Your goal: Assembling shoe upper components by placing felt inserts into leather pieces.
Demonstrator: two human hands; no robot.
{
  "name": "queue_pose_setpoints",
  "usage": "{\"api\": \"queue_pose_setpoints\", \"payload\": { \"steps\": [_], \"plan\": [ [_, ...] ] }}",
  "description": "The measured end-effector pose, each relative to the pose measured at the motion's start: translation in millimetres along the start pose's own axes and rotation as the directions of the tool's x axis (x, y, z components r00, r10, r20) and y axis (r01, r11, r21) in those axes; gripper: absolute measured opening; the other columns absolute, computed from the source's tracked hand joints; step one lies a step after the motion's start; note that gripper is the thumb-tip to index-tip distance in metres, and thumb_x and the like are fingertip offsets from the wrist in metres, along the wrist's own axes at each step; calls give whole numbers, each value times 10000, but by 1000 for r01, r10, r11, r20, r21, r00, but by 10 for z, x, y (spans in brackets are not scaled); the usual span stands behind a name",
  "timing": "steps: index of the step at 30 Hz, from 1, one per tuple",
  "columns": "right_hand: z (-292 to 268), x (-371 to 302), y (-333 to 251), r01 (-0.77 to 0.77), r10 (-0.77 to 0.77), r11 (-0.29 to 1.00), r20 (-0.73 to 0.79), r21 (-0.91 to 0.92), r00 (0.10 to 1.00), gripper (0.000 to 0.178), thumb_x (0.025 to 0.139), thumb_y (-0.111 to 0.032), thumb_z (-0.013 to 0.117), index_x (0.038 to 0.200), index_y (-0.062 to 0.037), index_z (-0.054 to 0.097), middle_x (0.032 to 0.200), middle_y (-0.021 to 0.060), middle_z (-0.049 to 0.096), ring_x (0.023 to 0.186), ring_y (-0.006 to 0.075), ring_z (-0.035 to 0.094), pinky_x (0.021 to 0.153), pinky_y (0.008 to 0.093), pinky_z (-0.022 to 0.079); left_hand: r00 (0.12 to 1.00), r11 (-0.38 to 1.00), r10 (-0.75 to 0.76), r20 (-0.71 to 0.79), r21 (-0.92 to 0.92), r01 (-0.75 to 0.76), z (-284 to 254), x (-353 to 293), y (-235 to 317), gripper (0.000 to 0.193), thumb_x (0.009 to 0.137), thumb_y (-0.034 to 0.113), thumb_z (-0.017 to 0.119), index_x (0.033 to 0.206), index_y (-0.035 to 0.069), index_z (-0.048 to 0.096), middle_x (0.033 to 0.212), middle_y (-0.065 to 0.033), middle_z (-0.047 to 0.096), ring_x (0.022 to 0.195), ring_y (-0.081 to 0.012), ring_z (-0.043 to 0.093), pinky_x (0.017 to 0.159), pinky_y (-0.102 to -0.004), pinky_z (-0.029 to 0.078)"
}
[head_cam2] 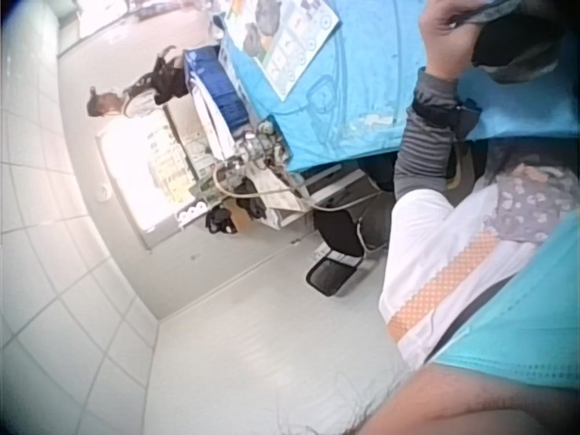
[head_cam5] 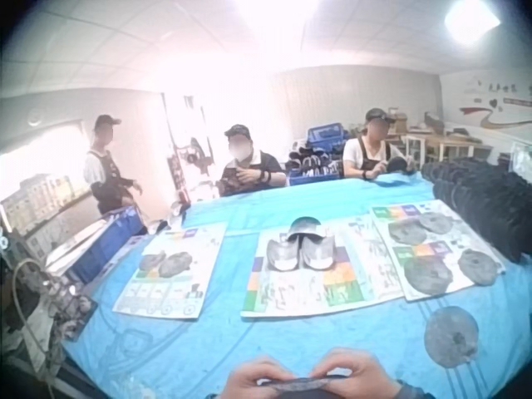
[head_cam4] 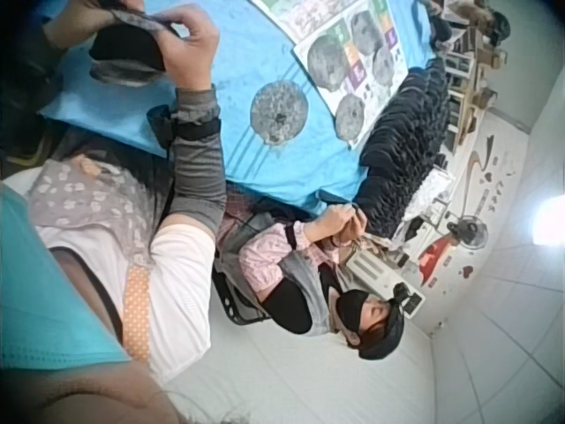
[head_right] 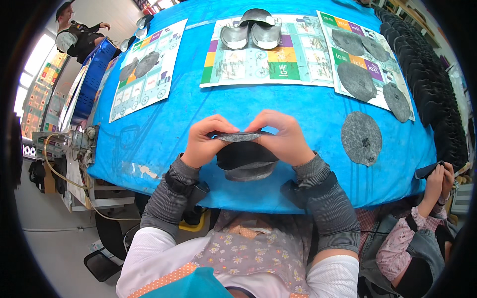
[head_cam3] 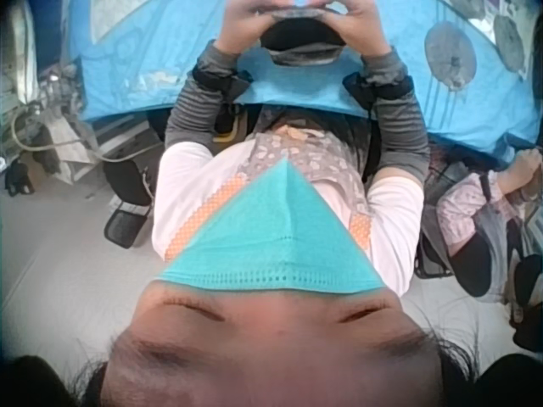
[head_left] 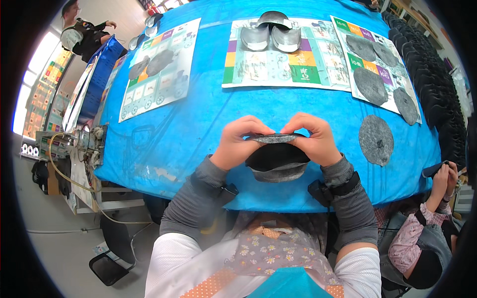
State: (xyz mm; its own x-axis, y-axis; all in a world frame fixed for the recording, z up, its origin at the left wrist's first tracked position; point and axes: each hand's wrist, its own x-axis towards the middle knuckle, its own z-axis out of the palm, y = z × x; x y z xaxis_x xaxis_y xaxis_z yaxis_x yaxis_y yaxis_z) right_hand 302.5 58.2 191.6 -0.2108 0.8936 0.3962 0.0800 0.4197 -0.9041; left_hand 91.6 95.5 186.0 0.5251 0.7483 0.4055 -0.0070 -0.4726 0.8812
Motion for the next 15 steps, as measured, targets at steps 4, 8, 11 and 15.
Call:
{"api": "queue_pose_setpoints", "payload": {
  "steps": [4,8,11,15],
  "plan": [
    [-22,-2,49,26,-26,999,-14,-40,1000,73,771,-5,682,838,-3,655,792,63,619,751,139,581,678,263,469,991,986,-123,54,-108,128,-45,13,3,167,759,-52,656,917,2,674,863,-68,642,795,-132,591,702,-254,468],
    [-108,8,62,-74,73,997,19,7,997,138,827,-117,668,862,15,648,782,51,640,730,125,576,671,246,451,970,960,-211,120,-161,228,-118,30,5,134,823,18,631,946,-9,677,894,-64,650,817,-120,582,717,-244,456],
    [-150,0,100,-262,258,961,55,88,965,176,886,-156,613,888,15,653,813,21,644,741,102,564,680,239,450,951,936,-278,138,-183,300,-100,51,72,136,854,64,621,941,-25,676,917,-56,650,815,-104,581,696,-228,455],
    [-132,13,155,-410,405,802,108,435,908,332,951,-262,514,1012,40,637,941,50,640,846,118,583,776,246,465,884,850,-435,172,-245,466,-25,88,171,183,864,94,625,983,-41,657,912,-50,646,778,-85,588,673,-207,463]
  ]
}}
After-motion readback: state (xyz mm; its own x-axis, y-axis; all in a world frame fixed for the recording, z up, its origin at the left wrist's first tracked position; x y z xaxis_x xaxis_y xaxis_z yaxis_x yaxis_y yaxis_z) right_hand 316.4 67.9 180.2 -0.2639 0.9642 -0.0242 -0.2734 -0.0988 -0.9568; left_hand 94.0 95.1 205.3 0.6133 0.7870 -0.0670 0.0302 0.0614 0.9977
